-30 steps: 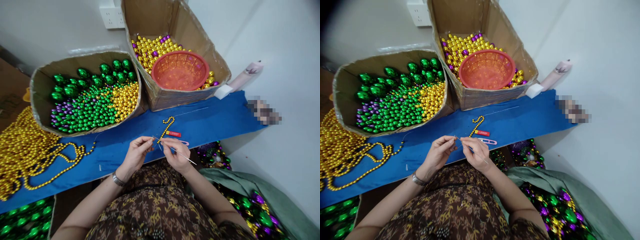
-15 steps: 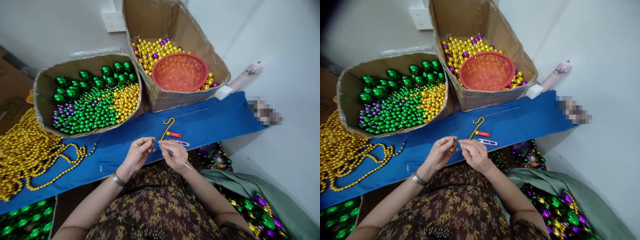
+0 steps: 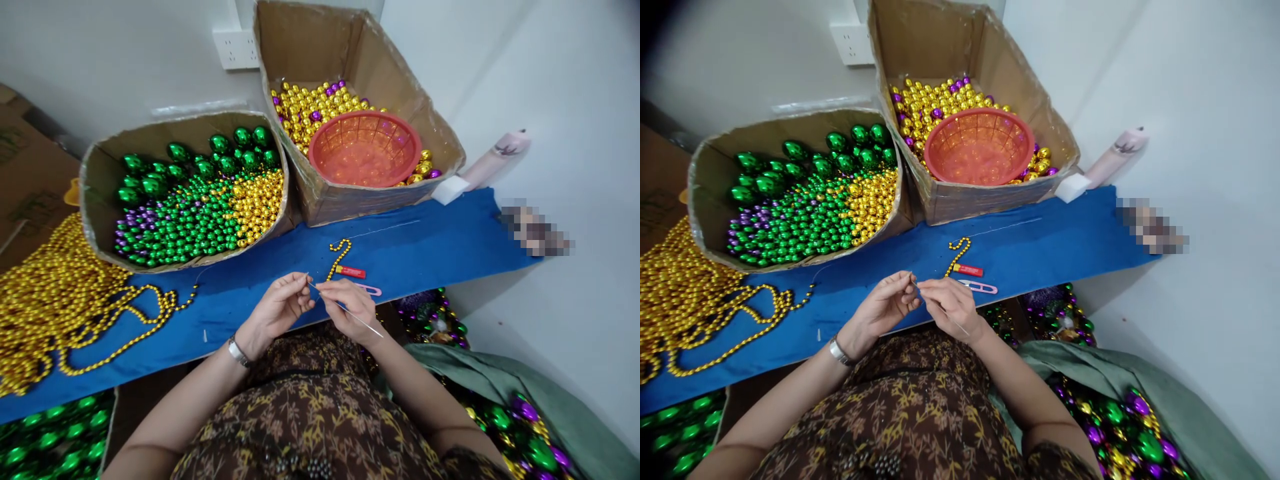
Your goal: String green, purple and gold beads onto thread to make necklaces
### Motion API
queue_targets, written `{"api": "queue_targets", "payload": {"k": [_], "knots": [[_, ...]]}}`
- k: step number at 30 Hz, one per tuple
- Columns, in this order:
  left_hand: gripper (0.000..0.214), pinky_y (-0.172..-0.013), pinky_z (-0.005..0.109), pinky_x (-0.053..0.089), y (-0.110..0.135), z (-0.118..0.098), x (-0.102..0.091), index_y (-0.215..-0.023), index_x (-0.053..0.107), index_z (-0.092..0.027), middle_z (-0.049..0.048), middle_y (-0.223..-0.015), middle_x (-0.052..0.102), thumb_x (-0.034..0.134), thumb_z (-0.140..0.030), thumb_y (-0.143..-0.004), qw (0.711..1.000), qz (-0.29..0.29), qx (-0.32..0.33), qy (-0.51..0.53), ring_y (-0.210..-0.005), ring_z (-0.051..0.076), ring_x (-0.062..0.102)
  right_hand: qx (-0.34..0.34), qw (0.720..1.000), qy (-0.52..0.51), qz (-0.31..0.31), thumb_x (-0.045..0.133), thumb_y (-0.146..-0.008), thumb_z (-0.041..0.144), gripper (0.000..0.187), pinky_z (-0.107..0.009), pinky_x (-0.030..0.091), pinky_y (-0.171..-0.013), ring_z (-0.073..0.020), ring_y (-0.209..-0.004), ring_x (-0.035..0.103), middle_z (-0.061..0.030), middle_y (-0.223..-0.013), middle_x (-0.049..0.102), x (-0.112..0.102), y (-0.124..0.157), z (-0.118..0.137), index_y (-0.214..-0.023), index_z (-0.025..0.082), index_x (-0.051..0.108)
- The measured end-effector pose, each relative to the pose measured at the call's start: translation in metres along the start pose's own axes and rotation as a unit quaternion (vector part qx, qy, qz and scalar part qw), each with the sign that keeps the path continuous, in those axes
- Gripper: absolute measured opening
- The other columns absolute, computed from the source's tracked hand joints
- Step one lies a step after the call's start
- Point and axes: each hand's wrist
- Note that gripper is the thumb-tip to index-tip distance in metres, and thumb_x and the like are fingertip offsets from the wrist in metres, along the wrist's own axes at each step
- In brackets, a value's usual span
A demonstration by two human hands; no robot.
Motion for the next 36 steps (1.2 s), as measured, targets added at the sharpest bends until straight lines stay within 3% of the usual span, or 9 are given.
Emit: {"api": "queue_targets", "payload": {"k": [5,8,11,16,21,24,26,30,36], "knots": [[0.025,-0.057,0.023,0.051,-0.002,-0.005,0.009,-0.071,0.061,-0.013,-0.0034,-0.055,0.054,0.082,-0.024,-0.062,0.999,0.012,0.021,-0.038,-0.051,0.007,0.05,0.107,0.994,-0.011,-0.013,0.057,-0.089,0.013,0.018,-0.033,0.056,-0.082,-0.0161,-0.092,0.067,-0.0045,-0.097,0.071,0.011,0.002,-0.004,-0.103,0.023,0.064],[0.024,-0.061,0.025,0.052,-0.007,-0.013,0.019,-0.073,0.06,-0.014,-0.0013,-0.067,0.061,0.08,-0.025,-0.064,0.995,0.001,0.074,-0.063,-0.058,0.009,0.055,0.147,0.988,-0.009,-0.035,0.053,-0.092,0.018,0.015,-0.035,0.055,-0.084,-0.017,-0.095,0.066,-0.0049,-0.098,0.069,0.015,-0.005,-0.007,-0.099,0.023,0.065],[0.023,-0.066,0.027,0.053,-0.018,-0.027,0.03,-0.074,0.06,-0.014,0.0007,-0.079,0.065,0.078,-0.027,-0.067,0.982,-0.002,0.156,-0.105,-0.067,0.01,0.059,0.164,0.985,-0.029,-0.051,0.051,-0.094,0.022,0.014,-0.03,0.055,-0.075,-0.014,-0.083,0.066,-0.0043,-0.098,0.067,0.003,-0.025,-0.012,-0.095,0.022,0.064],[0.023,-0.059,0.02,0.046,-0.048,-0.048,0.034,-0.07,0.058,-0.014,-0.0004,-0.065,0.059,0.071,-0.033,-0.072,0.908,-0.071,0.338,-0.235,-0.06,0.009,0.055,0.18,0.98,-0.017,-0.088,0.047,-0.097,0.035,0.02,-0.022,0.048,-0.059,-0.007,-0.06,0.057,0.0015,-0.08,0.063,-0.044,-0.096,-0.044,-0.092,0.02,0.06],[0.028,-0.053,0.02,0.044,-0.075,-0.045,0.022,-0.069,0.055,-0.015,-0.0001,-0.067,0.058,0.07,-0.038,-0.07,0.914,-0.11,0.298,-0.251,-0.058,0.01,0.055,0.146,0.985,0.007,-0.09,0.043,-0.097,0.048,0.03,-0.019,0.041,-0.05,-0.0045,-0.054,0.053,0.002,-0.078,0.063,-0.096,-0.18,-0.088,-0.09,0.021,0.053],[0.028,-0.054,0.021,0.045,-0.085,-0.037,0.01,-0.072,0.053,-0.016,-0.0001,-0.067,0.057,0.065,-0.041,-0.073,0.901,-0.118,0.295,-0.296,-0.059,0.011,0.056,0.153,0.986,0.003,-0.072,0.038,-0.1,0.046,0.027,-0.019,0.038,-0.048,-0.004,-0.053,0.054,0.001,-0.079,0.066,-0.115,-0.219,-0.088,-0.095,0.022,0.049],[0.025,-0.056,0.022,0.045,-0.088,-0.031,-0.002,-0.074,0.052,-0.016,0.0001,-0.067,0.057,0.054,-0.04,-0.082,0.845,-0.137,0.305,-0.418,-0.06,0.012,0.057,0.178,0.981,-0.018,-0.076,0.037,-0.101,0.042,0.021,-0.019,0.037,-0.045,-0.0041,-0.049,0.055,0.002,-0.079,0.067,-0.118,-0.237,-0.073,-0.095,0.024,0.046],[0.019,-0.063,0.026,0.043,-0.083,-0.024,-0.032,-0.076,0.053,-0.017,0.0022,-0.071,0.058,0.046,-0.029,-0.088,0.684,-0.166,0.288,-0.649,-0.065,0.015,0.057,0.238,0.967,-0.07,-0.063,0.035,-0.101,0.031,0.013,-0.019,0.035,-0.039,-0.0061,-0.043,0.057,0.0039,-0.077,0.069,-0.105,-0.253,-0.036,-0.09,0.025,0.038],[0.01,-0.068,0.027,0.042,-0.055,-0.02,-0.067,-0.078,0.06,-0.018,0.006,-0.084,0.061,0.052,-0.016,-0.084,0.605,-0.14,0.244,-0.745,-0.078,0.019,0.06,0.167,0.983,-0.075,0.025,0.037,-0.1,0.045,0.021,-0.018,0.034,-0.037,-0.0077,-0.038,0.052,0.0081,-0.056,0.057,-0.073,-0.233,-0.019,-0.097,0.025,0.042]]}}
Point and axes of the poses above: each hand's wrist, its own y-axis away from the middle knuckle, its own x-axis out of the palm, z = x × y
